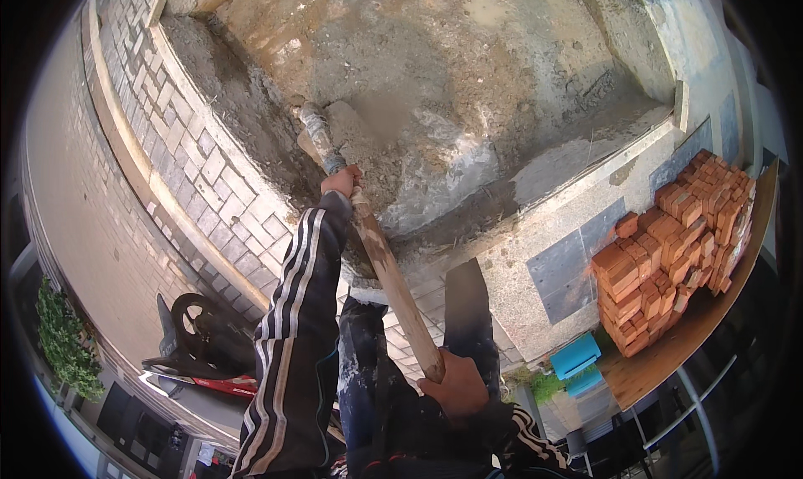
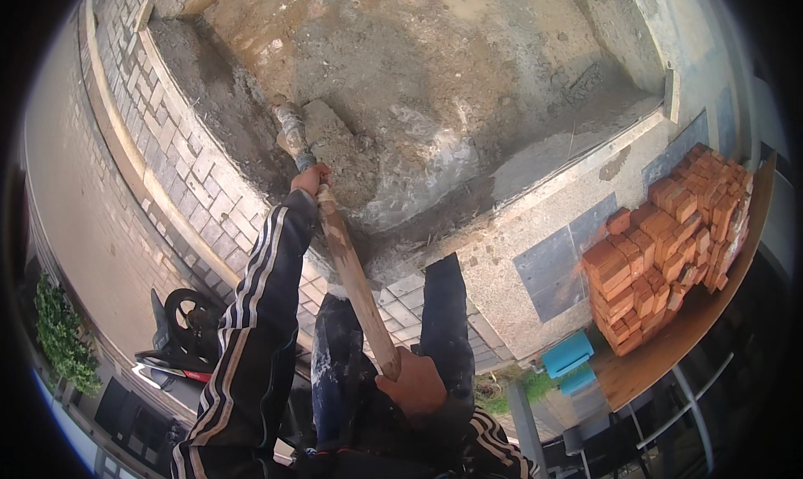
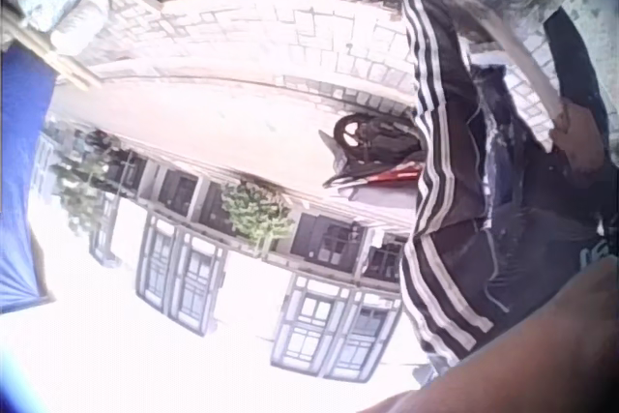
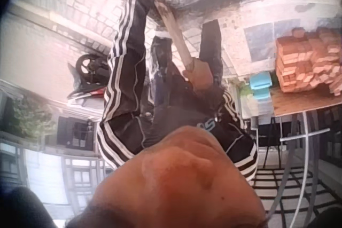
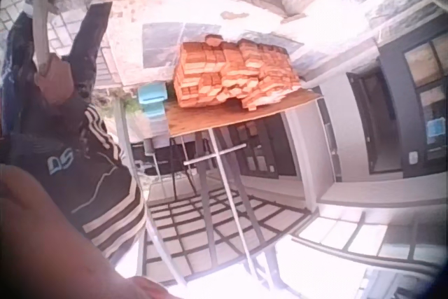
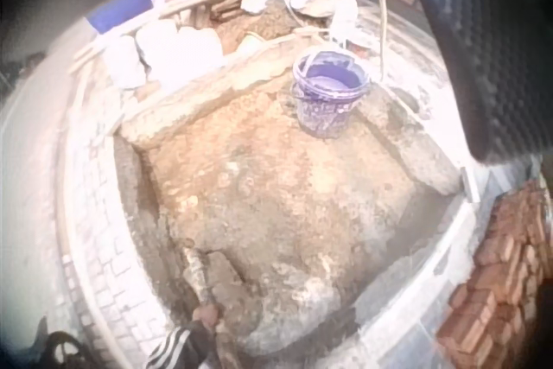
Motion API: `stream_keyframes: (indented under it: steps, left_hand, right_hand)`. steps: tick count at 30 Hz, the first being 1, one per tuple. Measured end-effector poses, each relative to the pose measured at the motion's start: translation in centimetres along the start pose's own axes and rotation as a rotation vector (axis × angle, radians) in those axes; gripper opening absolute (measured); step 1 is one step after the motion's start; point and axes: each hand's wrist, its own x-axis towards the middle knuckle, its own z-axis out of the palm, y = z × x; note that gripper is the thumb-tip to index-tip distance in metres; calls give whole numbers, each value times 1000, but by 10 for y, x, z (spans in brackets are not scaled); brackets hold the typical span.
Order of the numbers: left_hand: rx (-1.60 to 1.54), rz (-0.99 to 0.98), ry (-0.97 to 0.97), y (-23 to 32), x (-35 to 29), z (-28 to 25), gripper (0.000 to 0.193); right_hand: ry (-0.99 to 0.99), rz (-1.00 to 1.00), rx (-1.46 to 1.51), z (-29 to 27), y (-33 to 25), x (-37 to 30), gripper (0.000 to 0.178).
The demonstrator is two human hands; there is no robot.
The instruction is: The person mixes dry sand and cement in a wooden-framed area using a hoe. They add water from a bucket and continue mixing until the concrete reaches a consistent wet state.
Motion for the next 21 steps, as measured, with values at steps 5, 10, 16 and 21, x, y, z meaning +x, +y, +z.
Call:
stream_keyframes:
  steps: [5, 10, 16, 21]
  left_hand:
    - [-503, 53, 71, 41, -139, 14, 11]
    - [-689, -74, -47, 35, -253, 124, 10]
    - [-618, -120, -122, -19, -225, 233, 9]
    - [-565, 62, -36, 6, -254, 198, 8]
  right_hand:
    - [-61, -122, -358, -120, 30, -46, 42]
    - [293, -158, -511, -191, 126, -100, 33]
    - [616, -73, -538, -211, 319, 12, 23]
    - [530, -87, -439, -174, 306, 41, 21]
